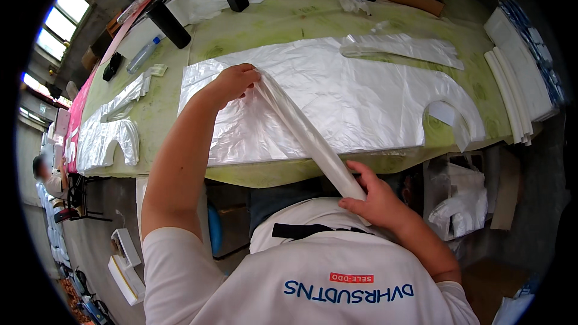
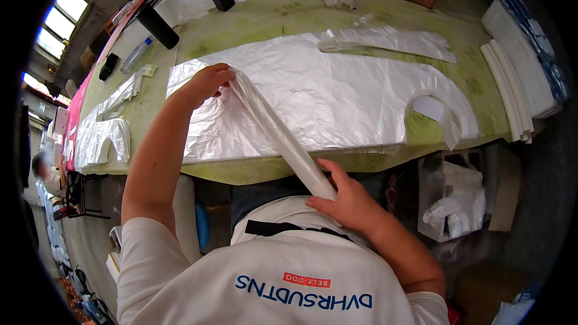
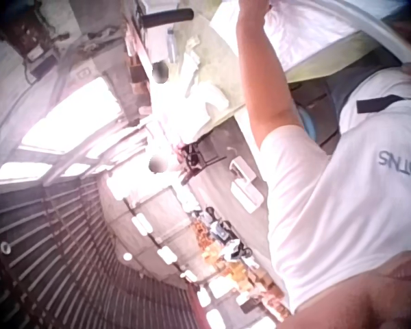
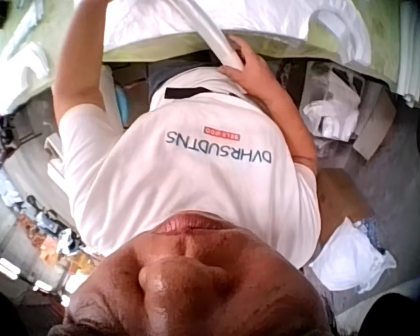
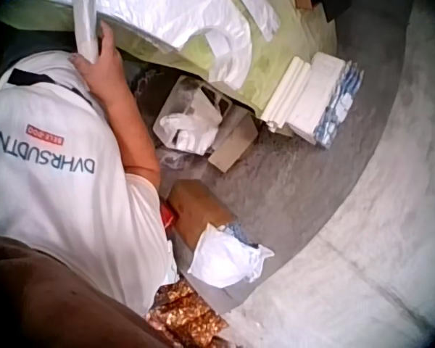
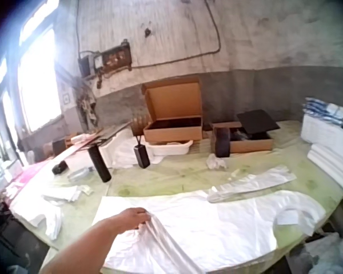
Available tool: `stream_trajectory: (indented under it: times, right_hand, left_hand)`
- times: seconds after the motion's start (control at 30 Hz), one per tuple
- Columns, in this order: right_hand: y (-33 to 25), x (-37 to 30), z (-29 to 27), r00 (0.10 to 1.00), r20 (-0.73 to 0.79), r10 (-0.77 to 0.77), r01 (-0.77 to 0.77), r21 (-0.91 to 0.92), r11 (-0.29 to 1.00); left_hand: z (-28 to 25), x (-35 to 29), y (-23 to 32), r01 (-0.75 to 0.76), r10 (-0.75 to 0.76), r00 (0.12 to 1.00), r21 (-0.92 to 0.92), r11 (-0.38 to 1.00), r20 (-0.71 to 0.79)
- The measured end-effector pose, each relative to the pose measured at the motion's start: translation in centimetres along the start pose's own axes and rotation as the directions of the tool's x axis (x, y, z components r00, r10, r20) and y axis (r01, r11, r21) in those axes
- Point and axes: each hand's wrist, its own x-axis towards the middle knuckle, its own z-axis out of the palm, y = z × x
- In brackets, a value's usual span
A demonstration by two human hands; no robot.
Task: The person wraps a white rectangular object in clear plastic film on a workbench. They roll the film over the object, fold and seal the edges, and place the wrapped item aside. The process is repeated for multiple similar items.
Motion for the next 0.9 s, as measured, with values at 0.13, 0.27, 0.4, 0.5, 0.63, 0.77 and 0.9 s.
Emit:
stream_trajectory:
  times: [0.13,0.27,0.4,0.5,0.63,0.77,0.9]
  right_hand:
    - [1.2,-3.5,-1.7,0.994,-0.021,0.109,-0.111,-0.14,0.984]
    - [3.3,-8.8,-4.5,0.955,0.007,0.297,-0.284,-0.274,0.919]
    - [8.2,-13.9,-5.8,0.954,-0.042,0.296,-0.299,-0.174,0.938]
    - [9.7,-15.7,-5.8,0.942,-0.071,0.327,-0.334,-0.109,0.936]
    - [11.1,-16.7,-5.6,0.934,-0.088,0.347,-0.354,-0.087,0.931]
    - [10.2,-17.0,-5.6,0.965,-0.177,0.193,-0.19,0.034,0.981]
    - [6.8,-13.6,-7.2,0.956,-0.294,0.007,-0.04,-0.108,0.993]
  left_hand:
    - [-0.1,2.4,-1.2,-0.066,0.086,0.993,0.22,0.973,-0.082]
    - [-1.8,4.3,-3.2,-0.171,0.287,0.947,0.535,0.827,-0.142]
    - [-1.7,4.8,0.2,-0.056,0.202,0.972,0.712,0.7,-0.122]
    - [-1.1,6.0,0.4,-0.041,0.306,0.921,0.721,0.691,-0.241]
    - [1.3,6.2,0.8,-0.128,0.332,0.74,0.361,0.923,-0.585]
    - [3.5,3.3,-3.1,-0.539,0.607,0.658,0.284,0.793,-0.445]
    - [7.9,-7.9,-3.7,-0.703,0.707,0.627,0.63,0.331,0.327]
